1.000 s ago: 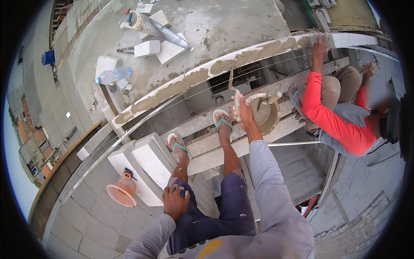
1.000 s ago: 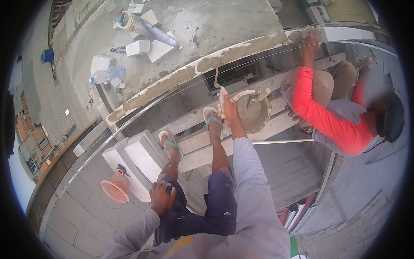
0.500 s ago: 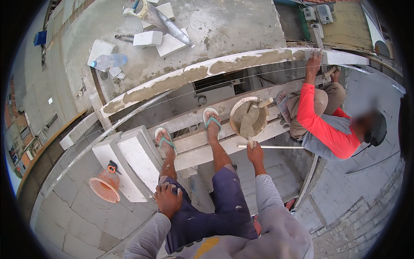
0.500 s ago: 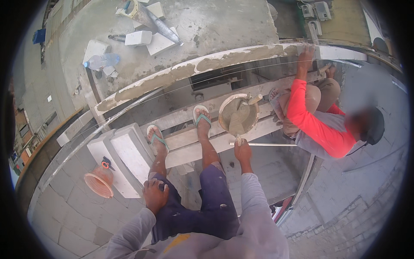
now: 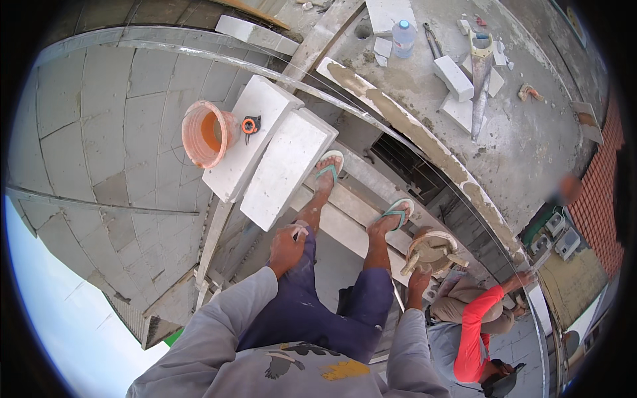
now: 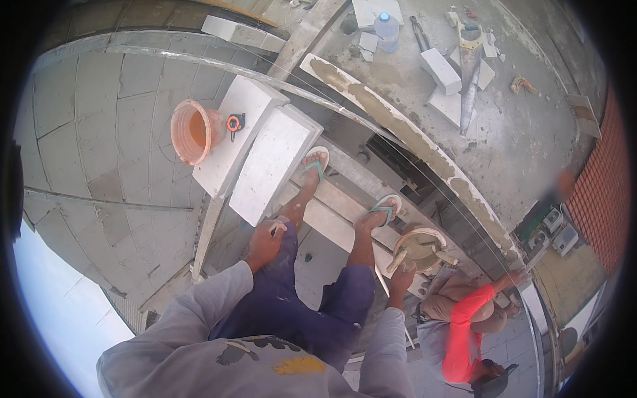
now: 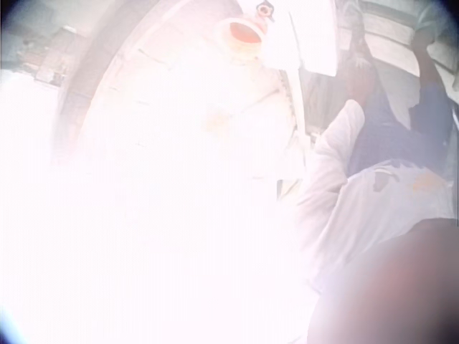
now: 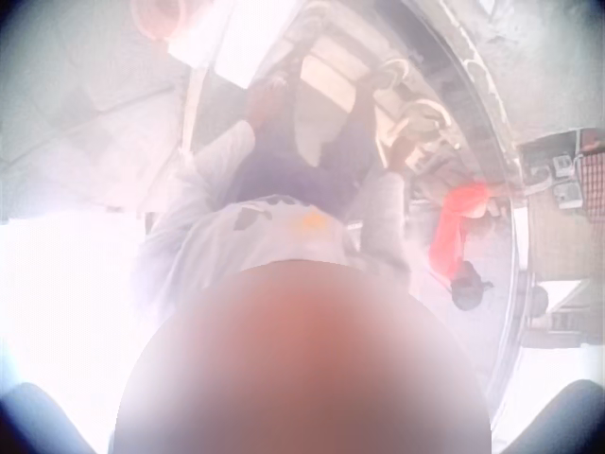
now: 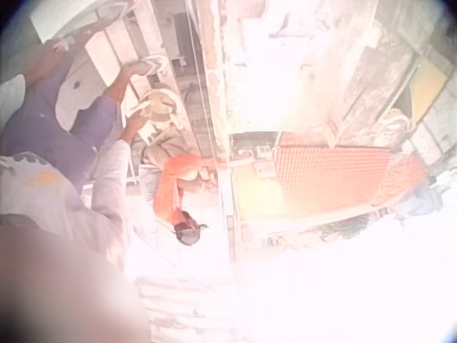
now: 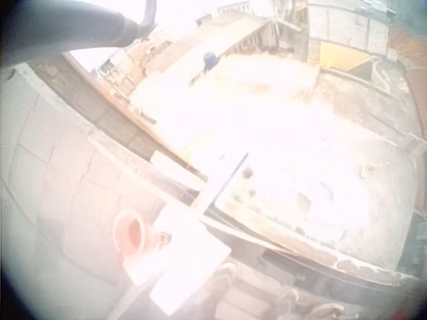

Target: The person measures and cuts white rectangular tiles on a rooftop construction site, then applies mortar and places the tiles along a ledge. Another worker assists by applying mortar nearby.

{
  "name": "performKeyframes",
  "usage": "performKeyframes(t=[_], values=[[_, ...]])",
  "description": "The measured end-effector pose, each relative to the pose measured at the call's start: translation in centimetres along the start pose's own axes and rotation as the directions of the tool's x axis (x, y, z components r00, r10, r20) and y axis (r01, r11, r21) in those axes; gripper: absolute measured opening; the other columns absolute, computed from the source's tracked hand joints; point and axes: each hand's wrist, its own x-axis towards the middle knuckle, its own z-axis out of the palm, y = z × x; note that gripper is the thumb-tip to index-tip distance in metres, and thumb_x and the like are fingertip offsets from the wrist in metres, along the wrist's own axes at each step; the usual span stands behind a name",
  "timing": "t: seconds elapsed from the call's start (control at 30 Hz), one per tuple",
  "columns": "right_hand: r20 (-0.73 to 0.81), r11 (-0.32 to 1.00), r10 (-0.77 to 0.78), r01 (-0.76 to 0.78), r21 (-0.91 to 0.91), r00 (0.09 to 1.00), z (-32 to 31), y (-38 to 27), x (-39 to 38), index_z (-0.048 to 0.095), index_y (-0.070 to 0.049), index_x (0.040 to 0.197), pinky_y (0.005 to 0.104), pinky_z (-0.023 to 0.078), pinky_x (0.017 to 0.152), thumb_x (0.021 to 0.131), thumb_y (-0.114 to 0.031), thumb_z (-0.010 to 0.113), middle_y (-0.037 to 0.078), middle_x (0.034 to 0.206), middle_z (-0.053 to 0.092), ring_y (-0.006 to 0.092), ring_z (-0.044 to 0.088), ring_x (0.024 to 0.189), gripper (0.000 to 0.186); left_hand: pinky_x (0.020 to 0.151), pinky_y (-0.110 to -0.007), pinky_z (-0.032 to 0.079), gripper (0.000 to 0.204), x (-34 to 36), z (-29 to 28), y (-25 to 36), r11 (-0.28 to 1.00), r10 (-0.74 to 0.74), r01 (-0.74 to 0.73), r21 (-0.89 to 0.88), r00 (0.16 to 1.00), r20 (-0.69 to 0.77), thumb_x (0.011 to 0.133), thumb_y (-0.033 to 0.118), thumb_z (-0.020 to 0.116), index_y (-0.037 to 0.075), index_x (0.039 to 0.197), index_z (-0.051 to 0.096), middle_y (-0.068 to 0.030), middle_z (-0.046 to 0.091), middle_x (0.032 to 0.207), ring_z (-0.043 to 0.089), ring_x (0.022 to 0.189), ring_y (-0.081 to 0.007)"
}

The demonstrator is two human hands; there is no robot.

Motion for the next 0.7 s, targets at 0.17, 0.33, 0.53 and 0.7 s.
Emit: performKeyframes(t=[0.17, 0.33, 0.53, 0.7], values=[[0.262, 0.952, -0.280, 0.303, -0.051, 0.923, 4.8, -17.4, 2.2, 0.056, 0.001, 0.150, 0.0493, 0.052, 0.108, 0.104, -0.028, 0.064, 0.032, 0.138, 0.068, 0.0453, 0.068, 0.128, 0.056, 0.084, -0.040, 0.055, 0.040, 1.3, 3.4, -13.3, 0.735, -0.556, 0.461, -0.498, 0.830, -0.052, 0.106, 0.038, 0.064, 0.002, 0.115, 0.077, -0.0108, 0.078, 0.102, 0.073, 0.089, -0.0265], [0.487, 0.822, -0.461, 0.564, -0.080, 0.742, 21.1, -32.1, 4.5, 0.058, -0.003, 0.149, 0.0475, 0.057, 0.101, 0.101, -0.025, 0.066, 0.025, 0.127, 0.074, 0.0422, 0.074, 0.116, 0.053, 0.079, -0.037, 0.053, 0.056, 1.2, 9.8, -32.1, 0.214, -0.890, 0.728, -0.652, 0.420, 0.177, 0.109, 0.053, 0.055, 0.010, 0.144, 0.063, -0.0020, 0.066, 0.108, 0.063, 0.095, -0.0160], [0.379, 0.581, -0.754, 0.814, 0.005, 0.536, 38.9, -40.5, 9.6, 0.058, -0.001, 0.153, 0.0459, 0.048, 0.116, 0.101, -0.039, 0.072, 0.026, 0.145, 0.066, 0.0409, 0.062, 0.137, 0.066, 0.123, -0.049, 0.034, 0.089, 7.4, 11.8, -40.4, -0.090, -0.924, 0.563, -0.821, 0.259, 0.280, 0.105, 0.074, 0.049, 0.019, 0.172, 0.028, -0.0063, 0.042, 0.170, 0.040, 0.156, -0.0286], [0.449, 0.710, -0.626, 0.704, -0.011, 0.638, 42.8, -42.1, 6.4, 0.066, -0.004, 0.147, 0.0479, 0.048, 0.116, 0.103, -0.049, 0.070, 0.027, 0.144, 0.067, 0.0426, 0.063, 0.134, 0.063, 0.129, -0.050, 0.030, 0.095, 7.2, 15.6, -45.8, -0.126, -0.878, 0.412, -0.903, 0.377, 0.295, 0.104, 0.076, 0.044, 0.015, 0.174, 0.022, -0.0071, 0.040, 0.173, 0.039, 0.157, -0.0317]])
